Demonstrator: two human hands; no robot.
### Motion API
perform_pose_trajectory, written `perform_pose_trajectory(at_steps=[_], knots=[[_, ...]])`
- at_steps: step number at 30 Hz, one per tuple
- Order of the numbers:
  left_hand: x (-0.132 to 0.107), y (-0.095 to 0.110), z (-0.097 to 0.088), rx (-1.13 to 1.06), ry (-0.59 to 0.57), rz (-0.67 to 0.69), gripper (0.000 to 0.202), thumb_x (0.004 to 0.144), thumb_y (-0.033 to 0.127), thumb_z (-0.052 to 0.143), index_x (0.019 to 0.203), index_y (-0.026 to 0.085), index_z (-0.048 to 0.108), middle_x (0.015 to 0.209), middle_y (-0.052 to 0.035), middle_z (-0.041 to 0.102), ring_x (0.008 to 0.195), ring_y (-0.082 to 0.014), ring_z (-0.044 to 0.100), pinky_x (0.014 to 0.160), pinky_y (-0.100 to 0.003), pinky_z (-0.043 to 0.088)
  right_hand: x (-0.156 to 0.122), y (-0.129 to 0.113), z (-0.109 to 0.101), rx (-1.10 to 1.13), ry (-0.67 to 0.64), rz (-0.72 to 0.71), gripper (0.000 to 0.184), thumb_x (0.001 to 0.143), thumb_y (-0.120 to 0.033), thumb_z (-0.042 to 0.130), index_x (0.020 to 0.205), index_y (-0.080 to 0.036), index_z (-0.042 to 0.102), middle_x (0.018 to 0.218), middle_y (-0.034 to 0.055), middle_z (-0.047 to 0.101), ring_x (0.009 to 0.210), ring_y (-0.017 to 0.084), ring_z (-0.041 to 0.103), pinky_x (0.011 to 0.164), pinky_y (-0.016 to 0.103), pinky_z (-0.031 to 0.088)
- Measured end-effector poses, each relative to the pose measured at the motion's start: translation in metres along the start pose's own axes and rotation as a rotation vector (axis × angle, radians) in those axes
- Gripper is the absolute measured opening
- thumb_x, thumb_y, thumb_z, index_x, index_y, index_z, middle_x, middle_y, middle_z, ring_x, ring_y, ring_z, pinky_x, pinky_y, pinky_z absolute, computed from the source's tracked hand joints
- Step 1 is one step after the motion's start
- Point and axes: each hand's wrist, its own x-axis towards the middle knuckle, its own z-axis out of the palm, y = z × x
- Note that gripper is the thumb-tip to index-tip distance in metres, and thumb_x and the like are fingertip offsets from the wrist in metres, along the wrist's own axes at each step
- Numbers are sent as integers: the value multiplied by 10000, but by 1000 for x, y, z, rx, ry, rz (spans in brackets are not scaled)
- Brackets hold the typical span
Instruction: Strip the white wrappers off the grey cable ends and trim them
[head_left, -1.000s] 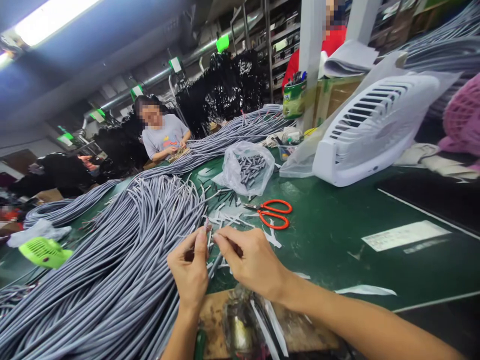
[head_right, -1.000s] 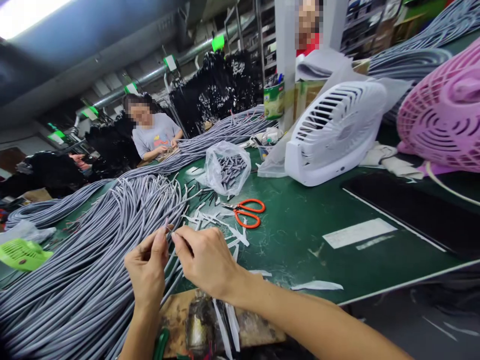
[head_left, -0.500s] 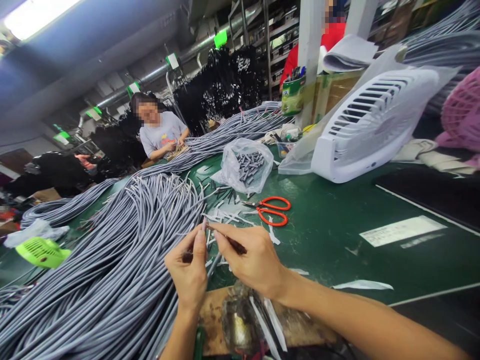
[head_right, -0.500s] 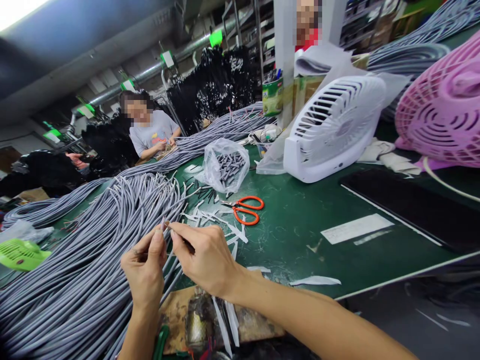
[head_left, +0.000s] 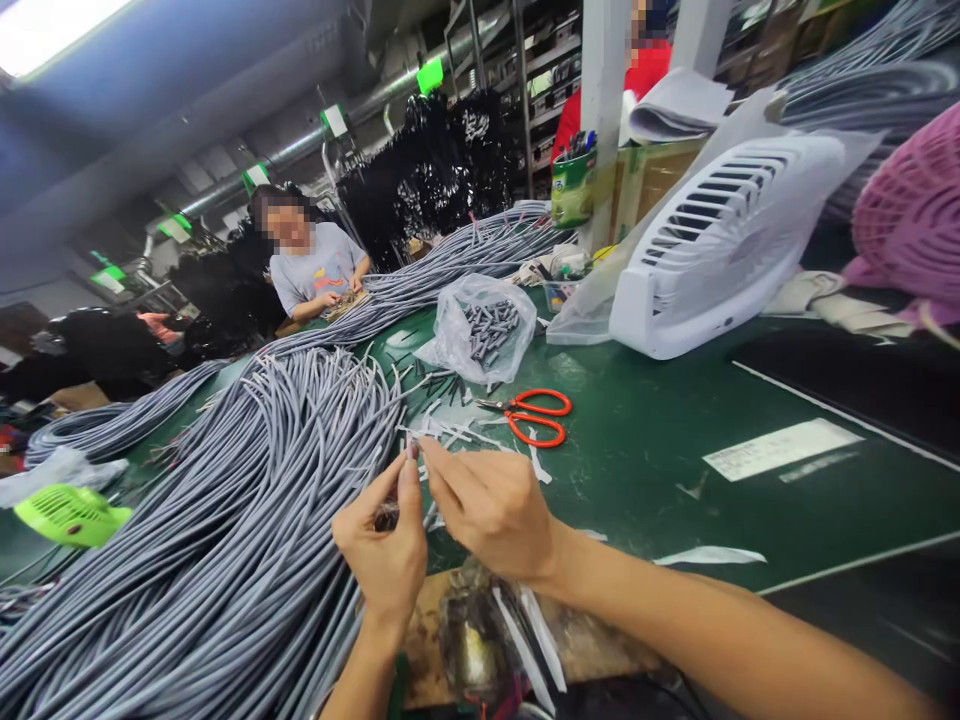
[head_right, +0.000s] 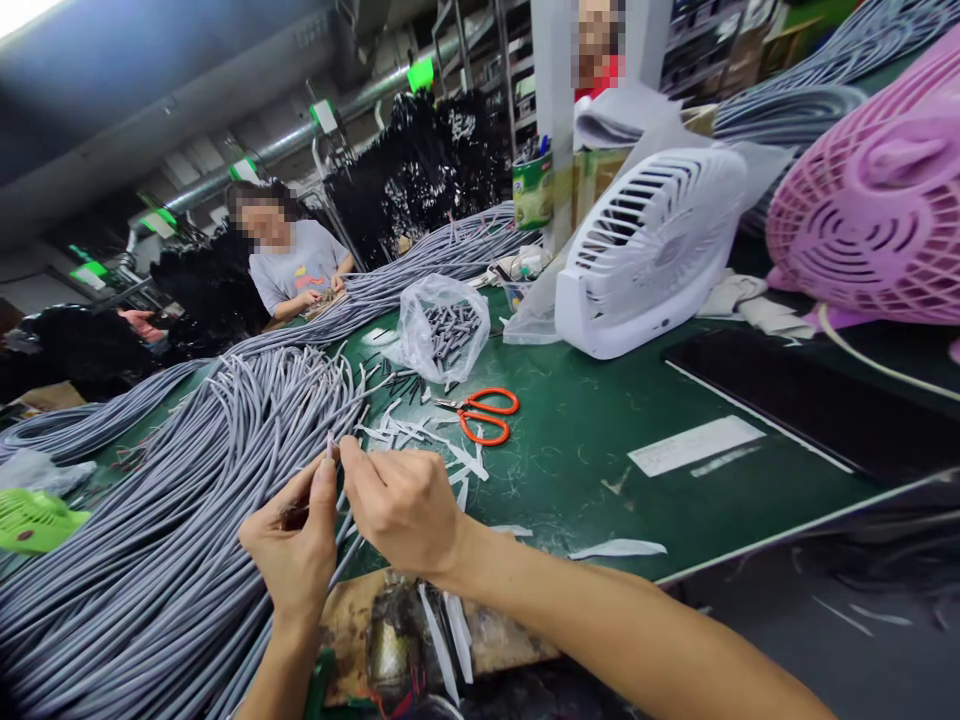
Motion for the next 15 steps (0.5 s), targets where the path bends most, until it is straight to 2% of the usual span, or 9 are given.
perform_pose_trajectory(at_steps=[3,5,6,8,10,11,13,15], knots=[[-1,3,1,42,3,22,182,755,251,621,866,161,734,784,-45,737,652,-172,677,615,-233,532,1,4,2,-149,11,-121,253,863,-111,419,953,-28,641,475,13,554,432,115,498,431,274,313],[-2,6,1,65,-28,49,177,754,249,613,841,158,739,759,-51,736,619,-172,671,586,-236,527,6,13,-1,-197,4,-120,260,857,-108,410,935,-44,649,460,14,532,427,114,480,434,270,291],[-3,7,0,68,-66,71,168,746,248,617,816,162,742,738,-52,735,600,-171,666,569,-235,523,10,20,-4,-208,1,-69,267,858,-111,401,916,-61,656,454,13,524,420,111,468,437,266,282],[-2,8,-2,61,-155,95,146,727,251,629,762,172,748,688,-48,728,555,-164,651,528,-227,506,22,37,-12,-235,27,166,294,865,-121,377,833,-109,670,442,10,507,397,104,428,434,260,248],[2,7,-6,34,-203,44,158,720,277,633,742,171,748,655,-46,720,531,-161,637,498,-226,491,32,49,-21,-141,86,393,280,882,-174,394,847,-124,667,528,31,564,449,115,465,465,251,279],[6,5,-8,9,-201,-10,183,723,301,629,745,164,747,642,-46,714,529,-163,632,491,-232,487,36,52,-24,-43,73,421,263,885,-198,406,884,-137,662,590,33,598,484,117,485,487,242,307],[13,3,-12,-60,-194,-121,240,724,352,619,731,145,742,612,-44,698,536,-170,626,485,-241,483,39,51,-26,226,-86,325,236,886,-242,440,892,-168,665,684,17,635,507,97,489,508,218,344],[19,1,-14,-133,-210,-191,278,717,382,617,679,131,730,572,-39,673,523,-166,612,472,-237,472,36,45,-23,362,-213,194,206,861,-293,505,895,-181,675,726,6,640,532,84,496,523,201,353]])
